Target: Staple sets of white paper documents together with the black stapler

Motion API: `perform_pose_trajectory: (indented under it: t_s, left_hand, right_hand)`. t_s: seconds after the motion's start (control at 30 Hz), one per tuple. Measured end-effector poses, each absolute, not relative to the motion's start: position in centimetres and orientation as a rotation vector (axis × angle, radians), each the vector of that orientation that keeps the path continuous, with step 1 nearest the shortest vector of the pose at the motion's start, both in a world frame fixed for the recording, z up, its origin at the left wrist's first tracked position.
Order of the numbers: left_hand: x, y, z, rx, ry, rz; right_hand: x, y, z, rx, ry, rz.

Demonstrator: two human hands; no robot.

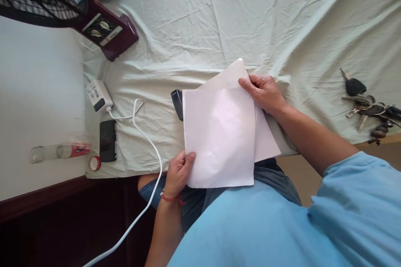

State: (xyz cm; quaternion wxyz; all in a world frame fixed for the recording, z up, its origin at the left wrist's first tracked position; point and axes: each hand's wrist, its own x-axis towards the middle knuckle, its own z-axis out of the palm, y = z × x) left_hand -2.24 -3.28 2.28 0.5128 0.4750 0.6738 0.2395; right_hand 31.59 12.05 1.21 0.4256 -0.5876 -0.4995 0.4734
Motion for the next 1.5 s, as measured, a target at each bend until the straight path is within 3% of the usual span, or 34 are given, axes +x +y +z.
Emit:
perform_pose_trajectory:
  t_s: [0.43, 0.83, 1.03, 1.5]
  left_hand:
    - [-2.0, -3.7, 1.6, 1.242, 1.699, 0.653]
    - [4.1, -1.2, 2.1, 0.658, 1.550, 1.043]
    - [6.0, -0.2, 0.6, 1.109, 1.668, 0.819]
    - [6.1, -0.2, 1.8, 1.433, 1.805, 0.435]
  right_hand:
    - [32.3, 12.1, 1.0, -1.522, -1.399, 1.098]
    - [32.7, 12.3, 1.3, -1.466, -1.378, 1.219]
    - [33.0, 12.1, 1.2, -1.416, -1.118, 1.553]
    - [32.3, 11.7, 2.2, -1.485, -0.960, 1.561]
